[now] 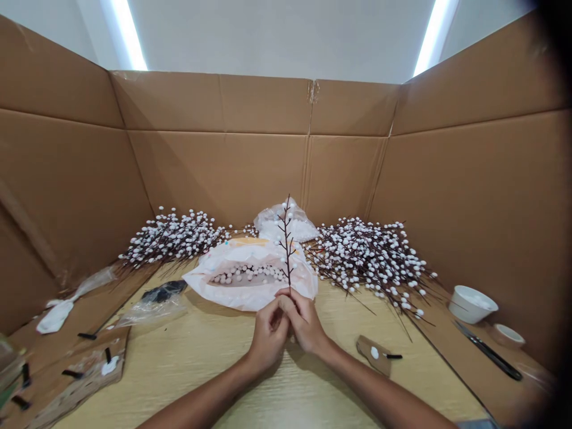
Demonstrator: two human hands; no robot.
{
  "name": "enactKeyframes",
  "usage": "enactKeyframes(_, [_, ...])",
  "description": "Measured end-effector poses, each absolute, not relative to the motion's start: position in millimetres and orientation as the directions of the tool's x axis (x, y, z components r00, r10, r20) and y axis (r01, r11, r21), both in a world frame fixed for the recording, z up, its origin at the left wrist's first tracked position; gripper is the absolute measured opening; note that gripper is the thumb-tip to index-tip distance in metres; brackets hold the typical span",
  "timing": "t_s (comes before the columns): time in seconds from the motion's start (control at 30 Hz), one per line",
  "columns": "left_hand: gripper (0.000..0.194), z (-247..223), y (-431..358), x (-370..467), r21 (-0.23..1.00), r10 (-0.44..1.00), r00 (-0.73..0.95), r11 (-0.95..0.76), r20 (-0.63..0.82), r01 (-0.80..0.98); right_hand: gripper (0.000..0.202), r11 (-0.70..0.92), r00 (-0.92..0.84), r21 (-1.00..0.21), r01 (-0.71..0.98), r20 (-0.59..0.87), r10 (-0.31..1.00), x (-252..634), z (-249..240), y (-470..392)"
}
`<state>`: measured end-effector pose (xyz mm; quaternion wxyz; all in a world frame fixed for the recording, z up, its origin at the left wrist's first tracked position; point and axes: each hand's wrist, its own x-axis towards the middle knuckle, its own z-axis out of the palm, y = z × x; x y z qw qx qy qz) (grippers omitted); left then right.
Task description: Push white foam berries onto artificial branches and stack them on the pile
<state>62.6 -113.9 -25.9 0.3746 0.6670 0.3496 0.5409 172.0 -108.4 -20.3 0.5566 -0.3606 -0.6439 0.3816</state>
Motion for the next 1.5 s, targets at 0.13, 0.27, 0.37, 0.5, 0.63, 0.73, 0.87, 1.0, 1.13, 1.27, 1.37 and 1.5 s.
enactKeyframes(0.13, [0.020, -22.2, -114.8, 61.9, 0.849, 0.839, 0.215, -0.524, 0.500, 0.066, 0.031, 0.511, -0.054, -0.851, 0.120, 0.509, 0.859, 174.2, -15.1, -111.4])
enactKeyframes(0.27, [0.021, -20.5, -116.0, 60.4, 0.833, 0.821, 0.256, -0.546, 0.511, 0.087, 0.035, 0.534, 0.018, -0.831, 0.158, 0.543, 0.840, 183.0, -7.6, -113.9])
enactKeyframes(0.37, [0.020, -20.5, -118.1, 59.8, 0.824, 0.813, 0.261, -0.558, 0.520, 0.098, 0.036, 0.468, 0.135, -0.876, 0.115, 0.481, 0.866, 204.2, 0.1, -123.6])
enactKeyframes(0.5, [0.016, -23.4, -120.7, 60.0, 0.810, 0.797, 0.288, -0.578, 0.531, 0.104, 0.036, 0.398, 0.313, -0.909, 0.120, 0.415, 0.854, 260.7, 6.1, -149.4])
enactKeyframes(0.63, [0.013, -25.8, -122.3, 60.9, 0.795, 0.779, 0.323, -0.596, 0.537, 0.116, 0.034, 0.264, 0.333, -0.917, 0.298, 0.359, 0.872, 332.7, -5.8, -173.6])
enactKeyframes(0.73, [0.012, -25.5, -121.5, 61.9, 0.770, 0.762, 0.346, -0.621, 0.548, 0.149, 0.030, 0.133, 0.209, -0.847, 0.515, 0.275, 0.938, 370.3, -24.1, -188.6])
enactKeyframes(0.87, [0.010, -25.7, -118.2, 62.7, 0.725, 0.731, 0.359, -0.665, 0.581, 0.180, 0.022, 0.102, 0.104, -0.808, 0.581, 0.198, 0.975, 385.5, -42.5, -202.5])
enactKeyframes(1.0, [0.009, -26.3, -116.2, 61.3, 0.701, 0.720, 0.368, -0.681, 0.588, 0.211, 0.016, 0.108, 0.060, -0.792, 0.601, 0.179, 0.982, 383.1, -45.4, -203.8])
enactKeyframes(1.13, [0.009, -26.3, -116.6, 59.5, 0.678, 0.709, 0.370, -0.696, 0.600, 0.236, 0.008, 0.093, 0.053, -0.816, 0.570, 0.150, 0.987, 382.1, -43.6, -198.7])
enactKeyframes(1.27, [0.009, -26.6, -117.6, 59.7, 0.644, 0.681, 0.394, -0.725, 0.618, 0.243, 0.016, 0.048, 0.068, -0.892, 0.449, 0.087, 0.994, 385.2, -43.2, -196.3])
enactKeyframes(1.37, [0.008, -27.3, -118.3, 60.0, 0.624, 0.667, 0.401, -0.739, 0.628, 0.251, 0.029, -0.007, 0.082, -0.950, 0.313, 0.019, 0.996, 386.4, -39.0, -198.8])
enactKeyframes(1.5, [0.009, -28.5, -117.9, 60.0, 0.612, 0.661, 0.400, -0.746, 0.634, 0.261, 0.040, -0.060, 0.068, -0.993, 0.104, -0.053, 0.996, 379.8, -25.3, -206.2])
